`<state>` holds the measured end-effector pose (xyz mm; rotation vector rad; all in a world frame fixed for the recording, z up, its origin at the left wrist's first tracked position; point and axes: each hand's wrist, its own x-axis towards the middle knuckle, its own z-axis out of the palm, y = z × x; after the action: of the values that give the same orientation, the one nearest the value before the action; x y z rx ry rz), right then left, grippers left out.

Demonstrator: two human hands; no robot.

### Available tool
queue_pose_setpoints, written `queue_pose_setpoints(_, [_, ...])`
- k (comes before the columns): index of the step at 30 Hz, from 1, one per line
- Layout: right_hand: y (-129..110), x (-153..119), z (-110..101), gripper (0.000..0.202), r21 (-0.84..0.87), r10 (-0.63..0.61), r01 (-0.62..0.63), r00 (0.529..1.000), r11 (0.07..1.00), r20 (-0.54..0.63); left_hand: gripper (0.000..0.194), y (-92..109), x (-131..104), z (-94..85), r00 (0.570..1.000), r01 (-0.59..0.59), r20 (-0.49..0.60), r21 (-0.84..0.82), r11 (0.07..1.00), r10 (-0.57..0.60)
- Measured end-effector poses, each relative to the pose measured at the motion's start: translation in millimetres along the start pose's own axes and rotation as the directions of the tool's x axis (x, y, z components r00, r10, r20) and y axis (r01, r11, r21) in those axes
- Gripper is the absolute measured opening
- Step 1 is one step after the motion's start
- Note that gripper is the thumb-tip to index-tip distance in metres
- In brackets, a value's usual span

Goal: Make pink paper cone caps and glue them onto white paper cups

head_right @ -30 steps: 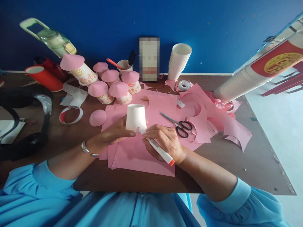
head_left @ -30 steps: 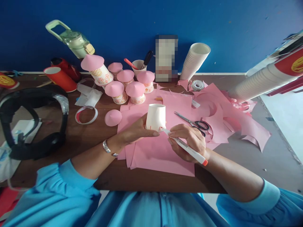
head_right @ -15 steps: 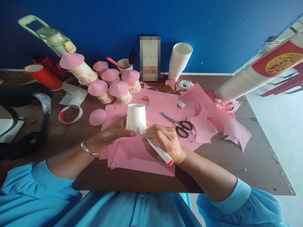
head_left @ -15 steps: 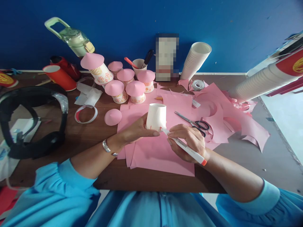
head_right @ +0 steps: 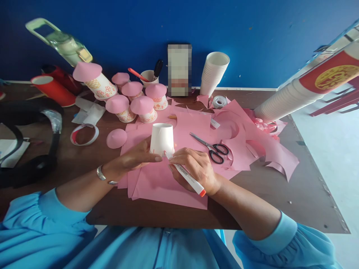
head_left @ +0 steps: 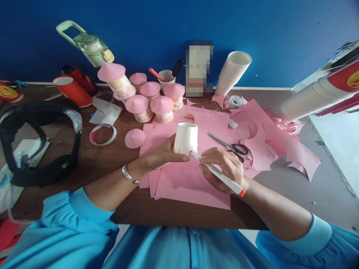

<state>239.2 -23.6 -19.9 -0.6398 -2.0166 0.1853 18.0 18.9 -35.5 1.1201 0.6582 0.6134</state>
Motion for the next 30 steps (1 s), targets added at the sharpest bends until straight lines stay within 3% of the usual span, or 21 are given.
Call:
queue_pose_setpoints(6, [-0.5, 0.9, -0.1, 0.024, -0.016, 0.009, -0.009, 1.0, 1.0, 0.002, 0.076, 0.6, -0.5, 0.2, 1.0, 0.004, 0.001, -0.002, 1.0, -0.004])
queue_pose_setpoints(12, [-0.7, 0.4, 0.4, 0.029, 0.017, 0.013, -0.012, 1.0, 1.0, -0.006, 0.057, 1.6, -0.4, 0.1, 1.0, 0.024, 0.011, 0.013, 1.0, -0.024])
queue_pose_setpoints(30, [-1.3, 2.5, -1.7, 0.023, -0.004, 0.001, -0.001, 1.0, 1.0, -0.007, 0.051, -1.5, 0.0, -1.4, 1.0, 0.026, 0.008, -0.042, 0.999, -0.026])
